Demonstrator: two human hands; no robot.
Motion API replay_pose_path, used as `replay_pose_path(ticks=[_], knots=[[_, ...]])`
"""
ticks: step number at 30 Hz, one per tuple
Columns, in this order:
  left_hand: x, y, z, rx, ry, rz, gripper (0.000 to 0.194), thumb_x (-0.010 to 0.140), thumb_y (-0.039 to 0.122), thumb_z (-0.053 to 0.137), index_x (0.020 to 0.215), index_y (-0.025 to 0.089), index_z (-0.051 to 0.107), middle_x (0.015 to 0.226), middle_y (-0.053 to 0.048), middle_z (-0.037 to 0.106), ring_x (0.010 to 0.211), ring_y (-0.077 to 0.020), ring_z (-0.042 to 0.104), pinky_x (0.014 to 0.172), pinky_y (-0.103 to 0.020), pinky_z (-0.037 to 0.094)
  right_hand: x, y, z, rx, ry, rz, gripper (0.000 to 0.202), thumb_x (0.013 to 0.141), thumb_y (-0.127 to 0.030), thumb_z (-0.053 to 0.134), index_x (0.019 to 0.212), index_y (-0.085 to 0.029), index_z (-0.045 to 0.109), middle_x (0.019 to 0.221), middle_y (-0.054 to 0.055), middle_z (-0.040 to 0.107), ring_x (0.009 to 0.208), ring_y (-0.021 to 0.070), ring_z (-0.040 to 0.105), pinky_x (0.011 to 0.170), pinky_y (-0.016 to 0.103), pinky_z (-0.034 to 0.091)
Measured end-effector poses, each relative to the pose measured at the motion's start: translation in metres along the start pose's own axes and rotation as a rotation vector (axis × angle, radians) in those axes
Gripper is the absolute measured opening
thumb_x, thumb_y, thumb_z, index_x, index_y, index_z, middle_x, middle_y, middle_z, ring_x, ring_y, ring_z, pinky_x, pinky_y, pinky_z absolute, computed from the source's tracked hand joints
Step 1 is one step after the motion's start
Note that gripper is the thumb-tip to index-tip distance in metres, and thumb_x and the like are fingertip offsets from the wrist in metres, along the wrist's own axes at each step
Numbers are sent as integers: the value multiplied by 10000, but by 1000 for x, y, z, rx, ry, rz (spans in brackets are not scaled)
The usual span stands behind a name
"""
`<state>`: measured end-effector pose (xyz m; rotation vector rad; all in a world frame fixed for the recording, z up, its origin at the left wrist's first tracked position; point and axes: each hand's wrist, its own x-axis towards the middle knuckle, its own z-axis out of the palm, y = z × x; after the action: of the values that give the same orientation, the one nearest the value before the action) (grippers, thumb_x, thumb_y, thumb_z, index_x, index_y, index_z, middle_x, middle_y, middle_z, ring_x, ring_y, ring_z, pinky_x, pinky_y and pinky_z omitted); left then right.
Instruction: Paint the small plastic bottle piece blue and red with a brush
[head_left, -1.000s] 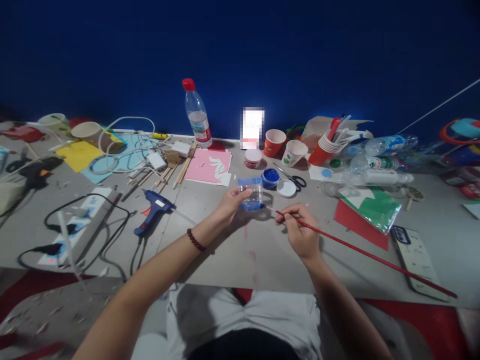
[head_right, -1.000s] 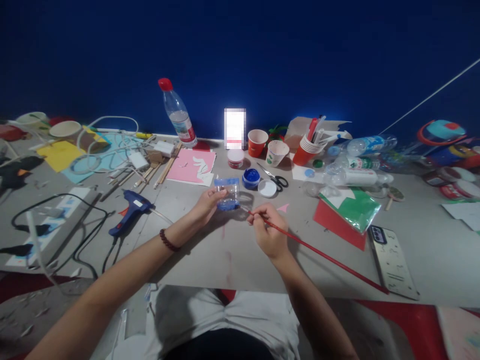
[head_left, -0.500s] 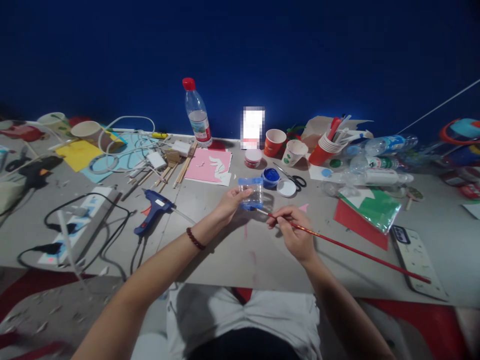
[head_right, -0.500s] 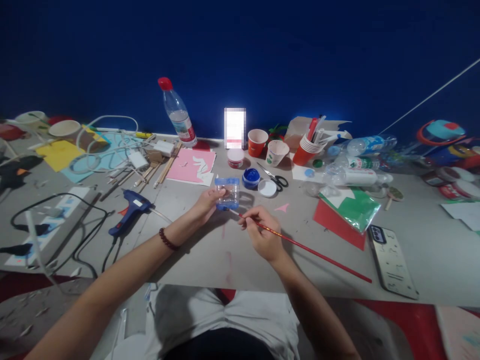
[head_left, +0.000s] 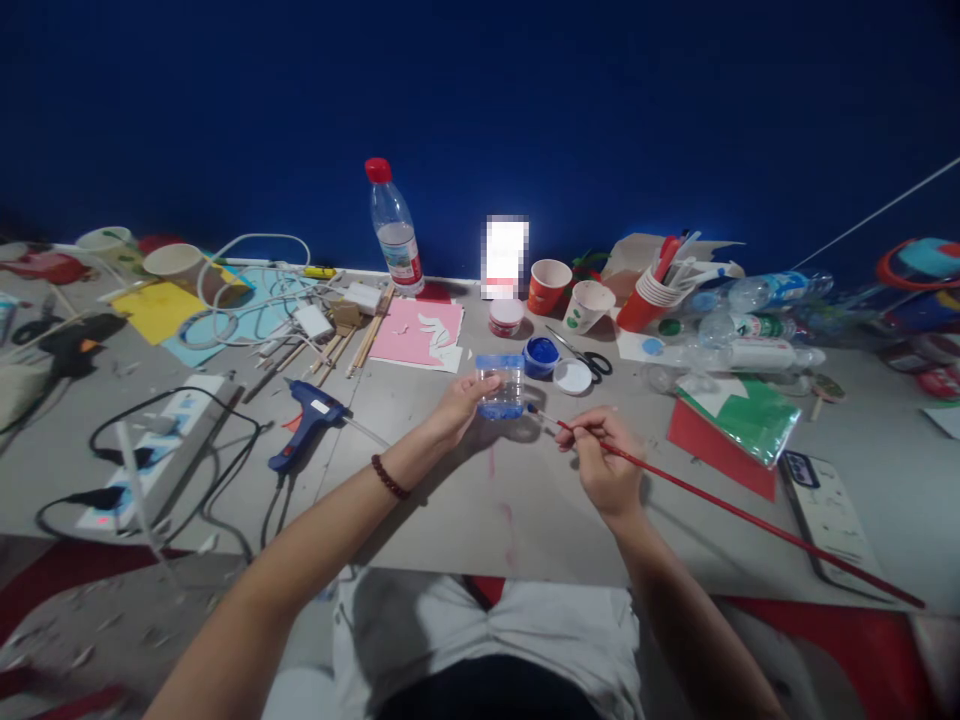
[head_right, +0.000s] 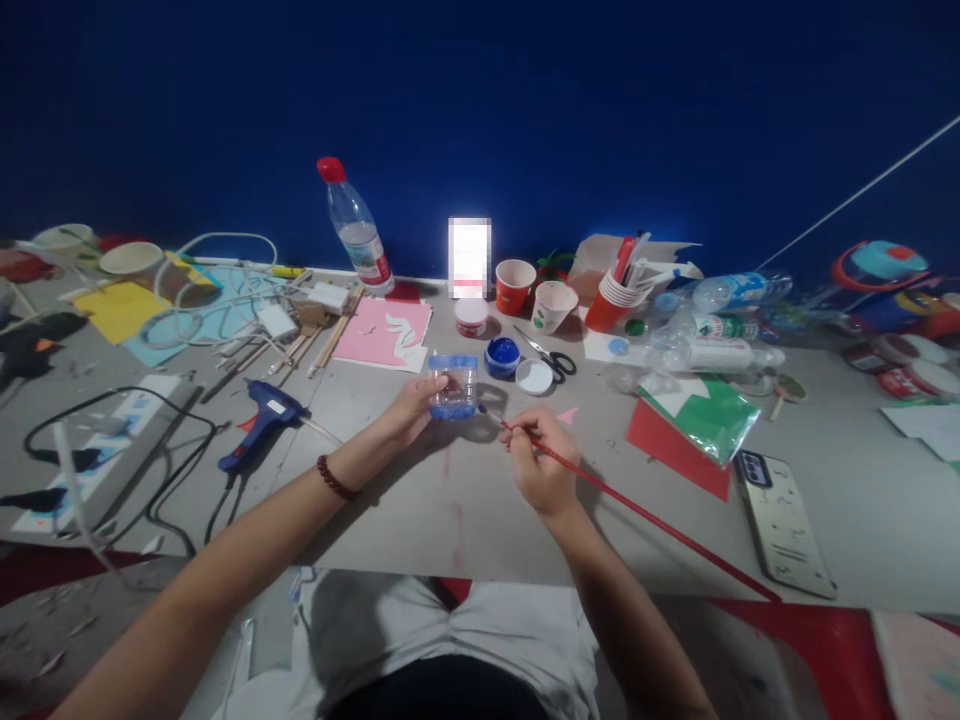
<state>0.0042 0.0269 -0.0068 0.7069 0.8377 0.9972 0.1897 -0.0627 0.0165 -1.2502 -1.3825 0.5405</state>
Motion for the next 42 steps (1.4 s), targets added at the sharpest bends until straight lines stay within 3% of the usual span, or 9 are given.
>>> replay_pose_path(ticks=[3,9,14,22,29,36,42], knots=[[0,0,-1,-4,-8,-2,454,532,482,914,802,163,737,821,-65,752,808,-212,669,828,-359,474,-3,4,0,147,-9,42,113,870,-170,544,792,-221,610,631,-22,698,514,133,645,506,252,530],[-2,0,-1,34,5,-9,473,535,487,910,829,156,741,808,-54,747,760,-194,657,778,-350,492,-6,2,7,329,-202,128,84,916,-222,556,860,-219,619,727,-3,735,593,141,693,567,271,579],[-1,0,-1,20,7,-5,488,497,478,929,806,150,743,814,-62,751,789,-195,665,819,-355,496,-6,-4,10,220,-144,123,102,899,-189,544,827,-218,609,692,-13,723,586,123,684,568,235,564],[3,-4,-7,22,-6,-4,418,573,472,900,822,173,745,837,-67,751,842,-219,668,854,-373,478,-2,-3,5,85,-60,72,105,851,-156,537,789,-225,588,628,-28,705,546,128,668,539,230,533],[3,-2,-7,21,8,3,447,535,491,914,818,174,772,853,-70,755,856,-216,659,873,-367,479,-3,3,1,85,17,31,124,861,-156,545,780,-223,610,636,-15,697,546,132,639,530,248,515],[0,0,-4,30,0,6,488,536,504,906,844,153,766,846,-75,738,831,-217,645,839,-375,483,-9,4,6,286,-192,86,100,928,-239,553,867,-226,630,732,12,733,597,144,662,534,266,561],[0,1,-3,22,19,4,475,512,506,914,808,167,760,833,-66,737,832,-215,638,843,-376,483,-8,1,8,174,-143,95,95,909,-204,545,852,-224,619,705,-5,735,561,121,661,538,232,556]])
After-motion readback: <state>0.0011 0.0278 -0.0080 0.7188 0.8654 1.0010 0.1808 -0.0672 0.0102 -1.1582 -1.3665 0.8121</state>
